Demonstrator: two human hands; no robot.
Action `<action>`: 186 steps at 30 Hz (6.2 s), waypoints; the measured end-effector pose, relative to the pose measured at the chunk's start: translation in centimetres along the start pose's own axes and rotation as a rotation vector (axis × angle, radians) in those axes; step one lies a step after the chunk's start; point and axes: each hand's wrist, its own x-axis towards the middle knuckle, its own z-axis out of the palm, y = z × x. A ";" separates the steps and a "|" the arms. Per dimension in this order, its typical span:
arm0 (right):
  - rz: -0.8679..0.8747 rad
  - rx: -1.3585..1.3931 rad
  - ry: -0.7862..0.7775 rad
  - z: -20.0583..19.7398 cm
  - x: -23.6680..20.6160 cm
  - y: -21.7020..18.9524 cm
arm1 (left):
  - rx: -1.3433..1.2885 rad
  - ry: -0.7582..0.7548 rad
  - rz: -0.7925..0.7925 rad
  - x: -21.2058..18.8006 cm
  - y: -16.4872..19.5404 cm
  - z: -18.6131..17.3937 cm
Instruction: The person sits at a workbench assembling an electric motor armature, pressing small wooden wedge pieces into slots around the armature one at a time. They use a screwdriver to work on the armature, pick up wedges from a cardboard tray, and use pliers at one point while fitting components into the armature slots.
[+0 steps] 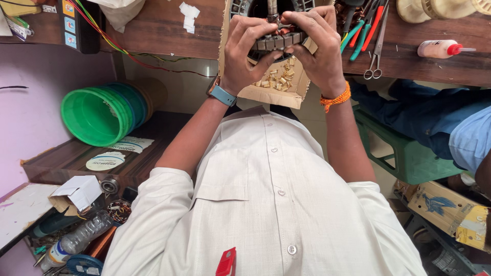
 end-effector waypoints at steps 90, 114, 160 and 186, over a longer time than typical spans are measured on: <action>0.406 0.415 0.398 0.9 -8.6 2.8 | 0.120 -0.572 0.045 8.3 5.6 -6.3; 0.785 -0.876 0.320 -7.5 1.4 18.3 | 0.400 -0.513 0.157 6.4 2.5 -3.8; -0.035 0.121 0.091 0.7 -0.4 -6.2 | -0.145 -0.298 0.107 3.4 -1.7 -4.5; 0.086 0.666 0.382 0.6 -3.5 -1.3 | 0.141 -0.422 0.097 5.6 1.8 -3.8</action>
